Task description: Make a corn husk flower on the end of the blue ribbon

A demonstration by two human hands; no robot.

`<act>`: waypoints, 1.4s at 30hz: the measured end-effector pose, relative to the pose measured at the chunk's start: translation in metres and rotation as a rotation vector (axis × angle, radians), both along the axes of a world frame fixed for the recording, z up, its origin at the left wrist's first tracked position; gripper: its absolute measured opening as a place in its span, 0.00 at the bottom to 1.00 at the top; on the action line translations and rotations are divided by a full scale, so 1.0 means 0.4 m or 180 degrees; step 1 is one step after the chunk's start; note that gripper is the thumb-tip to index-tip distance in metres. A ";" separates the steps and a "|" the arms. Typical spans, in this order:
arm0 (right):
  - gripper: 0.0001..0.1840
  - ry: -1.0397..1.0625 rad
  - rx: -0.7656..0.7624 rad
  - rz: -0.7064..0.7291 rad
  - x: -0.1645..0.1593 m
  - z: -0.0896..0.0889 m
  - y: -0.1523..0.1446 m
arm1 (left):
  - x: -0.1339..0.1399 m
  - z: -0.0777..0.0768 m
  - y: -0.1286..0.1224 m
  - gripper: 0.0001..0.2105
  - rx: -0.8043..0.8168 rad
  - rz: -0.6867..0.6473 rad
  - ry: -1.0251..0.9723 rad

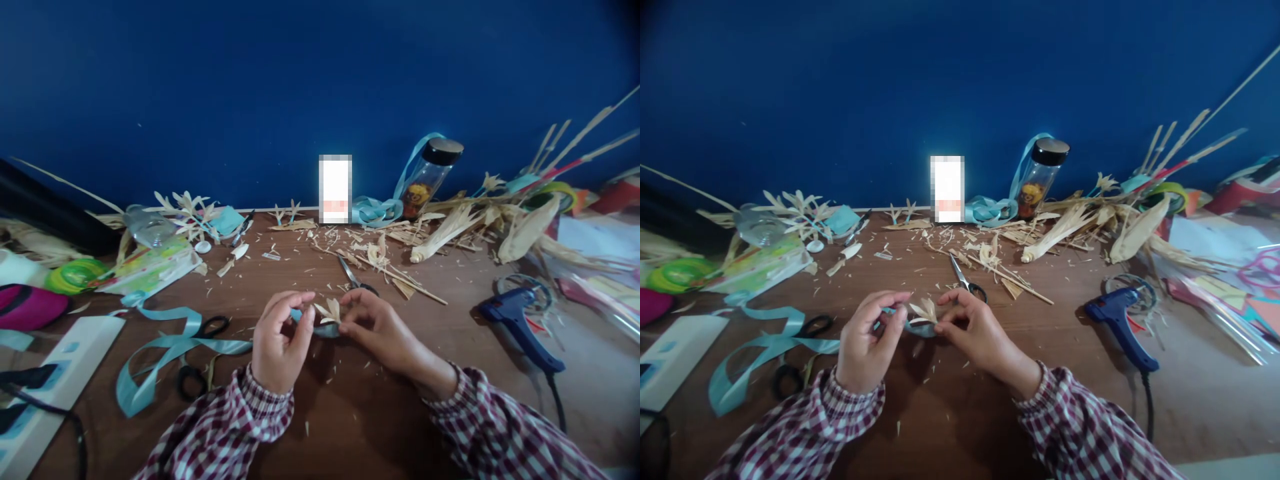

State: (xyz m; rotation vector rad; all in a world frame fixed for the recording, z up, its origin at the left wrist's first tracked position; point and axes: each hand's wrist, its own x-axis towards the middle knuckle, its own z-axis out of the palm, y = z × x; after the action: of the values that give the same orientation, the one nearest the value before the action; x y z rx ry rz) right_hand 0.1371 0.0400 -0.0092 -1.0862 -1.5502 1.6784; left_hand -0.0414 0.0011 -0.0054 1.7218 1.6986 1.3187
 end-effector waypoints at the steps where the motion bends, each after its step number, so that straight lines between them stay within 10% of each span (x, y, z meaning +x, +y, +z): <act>1: 0.17 -0.0103 0.0127 0.0006 0.000 -0.001 -0.002 | -0.006 0.006 0.002 0.08 -0.0124 -0.0115 -0.0157; 11: 0.10 -0.0494 0.0833 0.0162 -0.003 0.003 -0.008 | -0.026 0.016 0.012 0.14 -0.1172 -0.1110 -0.1276; 42: 0.06 -0.1023 0.2537 0.0503 0.004 -0.014 -0.009 | -0.053 -0.001 0.036 0.09 -0.2330 -0.1623 -0.2296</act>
State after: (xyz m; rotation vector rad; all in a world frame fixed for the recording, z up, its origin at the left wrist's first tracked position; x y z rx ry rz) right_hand 0.1386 0.0365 -0.0146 -0.8221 -2.2707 0.8186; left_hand -0.0625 0.0155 -0.0058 0.9699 1.0215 0.7771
